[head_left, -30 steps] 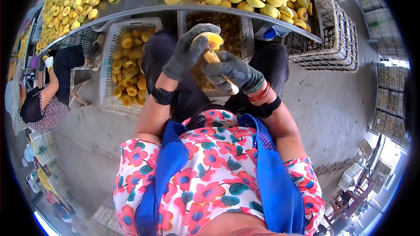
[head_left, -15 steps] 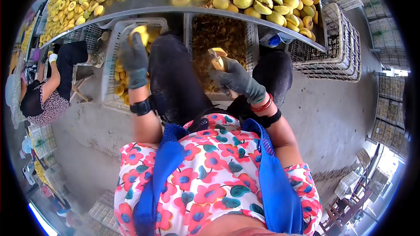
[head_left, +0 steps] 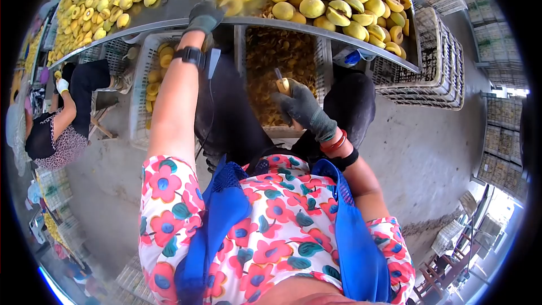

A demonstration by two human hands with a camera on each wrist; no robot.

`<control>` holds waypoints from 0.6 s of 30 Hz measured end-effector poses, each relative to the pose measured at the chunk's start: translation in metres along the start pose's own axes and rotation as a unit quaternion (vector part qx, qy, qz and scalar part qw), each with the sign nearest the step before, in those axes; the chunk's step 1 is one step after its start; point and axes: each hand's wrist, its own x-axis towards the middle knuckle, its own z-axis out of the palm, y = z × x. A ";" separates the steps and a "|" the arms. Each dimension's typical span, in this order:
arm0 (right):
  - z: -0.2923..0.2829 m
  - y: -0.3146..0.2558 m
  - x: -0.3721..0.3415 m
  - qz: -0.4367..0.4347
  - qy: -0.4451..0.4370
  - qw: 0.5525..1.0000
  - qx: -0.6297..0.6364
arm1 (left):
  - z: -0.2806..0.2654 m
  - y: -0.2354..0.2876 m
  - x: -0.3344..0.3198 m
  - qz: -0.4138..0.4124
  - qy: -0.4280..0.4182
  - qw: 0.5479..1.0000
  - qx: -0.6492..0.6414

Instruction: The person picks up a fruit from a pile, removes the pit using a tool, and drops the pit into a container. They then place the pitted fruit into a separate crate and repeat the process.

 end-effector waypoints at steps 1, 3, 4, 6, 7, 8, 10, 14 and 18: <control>-0.002 0.003 0.001 0.001 0.001 1.000 -0.020 | 0.010 -0.002 0.012 0.013 -0.021 1.000 0.006; -0.007 0.008 0.004 0.005 0.005 0.998 -0.058 | 0.022 -0.004 0.026 0.059 -0.049 0.997 -0.004; -0.008 0.009 0.003 0.003 0.010 0.998 -0.057 | 0.028 -0.005 0.031 0.060 -0.092 0.994 0.003; -0.007 0.009 0.002 -0.002 0.017 0.998 -0.057 | 0.022 0.005 0.032 0.061 -0.176 0.982 0.020; -0.006 0.008 0.002 0.000 0.020 0.998 -0.052 | 0.020 0.008 0.031 0.065 -0.167 0.984 0.014; -0.005 0.007 0.003 0.002 0.022 0.999 -0.047 | 0.019 0.010 0.029 0.069 -0.158 0.985 0.009; -0.005 0.007 0.004 -0.009 0.024 0.999 -0.045 | 0.023 0.008 0.027 0.081 -0.092 0.991 -0.057; -0.003 0.001 0.005 -0.056 0.023 0.998 -0.018 | 0.020 0.013 0.004 0.097 -0.029 0.914 -0.393; 0.004 -0.030 0.002 -0.063 0.018 0.997 0.025 | -0.030 0.068 -0.067 0.008 -0.045 0.796 -0.604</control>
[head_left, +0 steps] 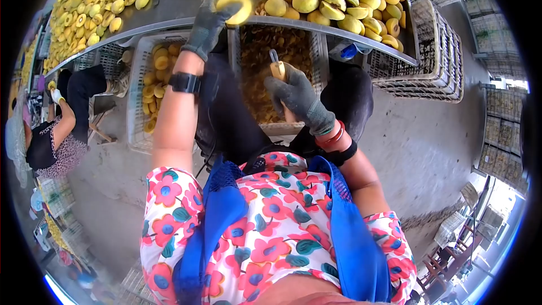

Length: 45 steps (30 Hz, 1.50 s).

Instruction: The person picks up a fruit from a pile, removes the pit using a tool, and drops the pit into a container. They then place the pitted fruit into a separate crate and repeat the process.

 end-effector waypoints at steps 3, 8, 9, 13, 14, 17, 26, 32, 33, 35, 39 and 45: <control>0.005 -0.005 0.003 -0.016 -0.010 1.000 0.001 | 0.025 0.007 -0.033 0.011 0.009 1.000 -0.023; 0.016 -0.007 0.002 -0.089 0.023 0.996 0.010 | 0.067 0.024 -0.079 0.111 0.016 0.993 -0.043; 0.017 -0.008 0.001 -0.105 0.031 0.994 0.015 | 0.070 0.029 -0.084 0.116 0.013 0.993 0.002; 0.014 0.005 0.002 -0.136 0.074 0.988 0.024 | 0.080 0.029 -0.097 0.115 0.008 0.993 -0.026; 0.014 0.004 -0.001 -0.129 0.076 0.988 0.023 | 0.080 0.028 -0.098 0.125 0.006 0.991 -0.035; 0.011 0.011 -0.001 -0.145 0.094 0.985 -0.002 | 0.082 0.032 -0.107 0.097 0.011 0.993 -0.061; 0.012 0.016 0.001 -0.148 0.104 0.982 -0.054 | 0.092 0.035 -0.120 0.153 0.030 0.988 0.014; 0.011 0.017 0.003 -0.148 0.096 0.982 -0.064 | 0.095 0.026 -0.121 0.258 0.042 0.962 0.084; 0.010 0.015 0.003 -0.144 0.093 0.983 -0.073 | 0.095 0.023 -0.120 0.278 0.046 0.953 0.107; 0.009 0.006 -0.002 -0.106 0.052 0.993 -0.018 | 0.094 0.023 -0.121 0.271 0.039 0.958 0.082; 0.002 -0.002 -0.010 -0.050 -0.021 0.997 0.060 | 0.093 0.030 -0.124 0.260 0.022 0.963 0.063; 0.007 -0.003 -0.007 -0.103 0.022 0.994 -0.042 | 0.093 0.020 -0.123 0.260 0.028 0.965 0.022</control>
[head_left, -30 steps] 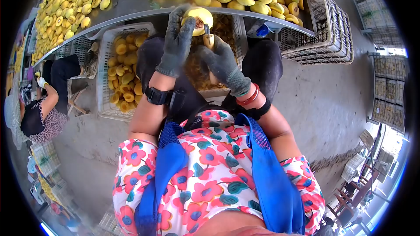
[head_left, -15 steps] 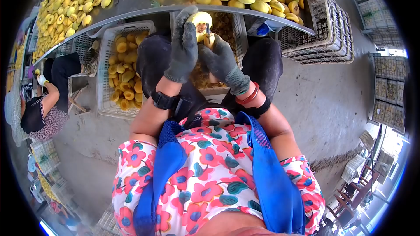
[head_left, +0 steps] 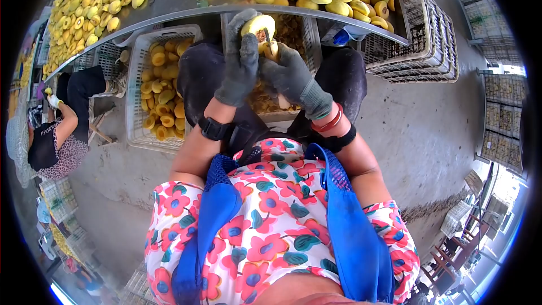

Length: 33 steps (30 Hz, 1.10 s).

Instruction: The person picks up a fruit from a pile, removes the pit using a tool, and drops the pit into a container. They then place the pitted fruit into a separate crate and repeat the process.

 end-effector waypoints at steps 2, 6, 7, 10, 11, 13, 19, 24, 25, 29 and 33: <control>-0.002 -0.003 -0.001 0.020 -0.017 1.000 0.013 | -0.001 0.001 -0.002 -0.011 -0.001 1.000 0.001; -0.002 0.009 0.008 -0.031 -0.002 0.997 -0.068 | 0.000 -0.006 0.000 0.023 0.012 1.000 0.007; -0.003 0.010 0.009 -0.037 -0.006 0.997 -0.073 | 0.000 -0.007 0.000 0.028 0.013 1.000 0.005; -0.008 -0.006 0.005 0.019 -0.053 0.998 0.019 | -0.001 -0.005 -0.001 0.006 0.007 1.000 -0.007; -0.006 -0.011 0.004 0.047 -0.059 0.996 0.047 | -0.002 -0.001 -0.001 -0.001 0.006 1.000 -0.002; -0.007 -0.014 0.002 0.071 -0.065 0.993 0.063 | -0.003 0.004 0.000 -0.009 -0.002 1.000 0.002; -0.010 -0.020 -0.007 0.083 -0.089 0.990 0.072 | -0.019 0.017 0.019 -0.137 -0.077 0.980 -0.125; -0.010 -0.028 -0.009 0.091 -0.119 0.984 0.095 | -0.010 0.020 0.017 -0.055 -0.038 0.998 -0.006; -0.010 -0.028 -0.010 0.088 -0.109 0.987 0.082 | -0.007 0.019 0.015 -0.042 -0.027 0.999 -0.006; -0.001 -0.016 -0.003 -0.052 -0.043 0.996 -0.055 | -0.001 0.014 0.012 -0.007 0.012 1.000 -0.007; -0.002 -0.007 0.003 -0.147 -0.018 0.975 -0.167 | -0.004 0.014 0.014 0.016 0.017 1.000 0.016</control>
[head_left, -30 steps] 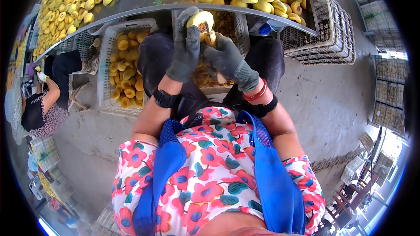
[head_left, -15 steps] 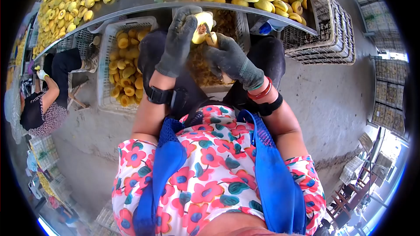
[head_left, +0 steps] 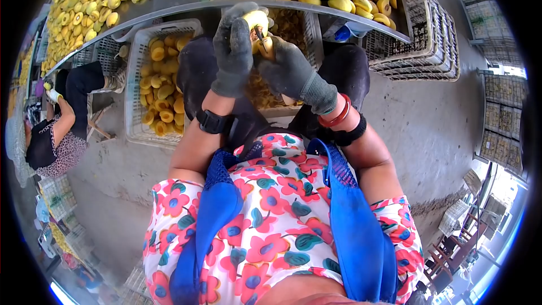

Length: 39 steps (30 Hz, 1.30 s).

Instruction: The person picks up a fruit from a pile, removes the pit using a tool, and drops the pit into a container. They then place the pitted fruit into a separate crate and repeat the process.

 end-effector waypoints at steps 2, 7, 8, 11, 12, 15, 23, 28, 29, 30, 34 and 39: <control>-0.002 -0.008 0.000 0.041 -0.018 0.999 0.016 | -0.001 -0.001 0.000 0.010 -0.008 1.000 0.025; 0.001 0.004 0.004 -0.015 -0.007 1.000 0.020 | -0.003 -0.009 -0.001 0.000 0.002 0.999 0.033; -0.008 -0.005 0.006 0.092 -0.065 0.988 0.103 | -0.004 -0.011 -0.002 0.002 0.004 0.999 0.032; -0.009 -0.010 0.004 0.173 -0.103 0.965 0.168 | -0.004 -0.015 -0.005 -0.008 0.007 1.000 -0.023; -0.007 -0.009 0.004 0.162 -0.093 0.969 0.160 | -0.003 -0.014 -0.006 0.005 0.009 1.000 -0.005; 0.010 0.009 0.006 -0.149 0.067 0.976 -0.147 | -0.002 -0.002 -0.001 -0.012 0.009 1.000 0.017; 0.006 0.004 0.009 -0.036 0.001 0.994 -0.103 | -0.005 -0.006 -0.004 -0.041 -0.004 0.999 -0.032; 0.007 0.006 0.008 -0.052 -0.003 0.993 -0.103 | -0.007 -0.009 -0.008 -0.068 0.004 0.997 -0.025; 0.000 -0.001 0.009 0.047 -0.062 0.997 -0.025 | -0.008 -0.009 -0.010 -0.061 0.001 0.998 -0.013; -0.003 -0.004 0.010 0.087 -0.095 0.992 0.006 | -0.009 -0.009 -0.010 -0.057 -0.003 0.998 -0.010; -0.001 0.002 0.012 -0.017 -0.070 0.996 -0.051 | -0.007 -0.001 -0.008 -0.166 0.025 0.966 -0.195; 0.001 -0.012 0.008 0.125 -0.078 0.989 0.019 | -0.007 -0.007 -0.010 -0.090 0.025 0.993 -0.074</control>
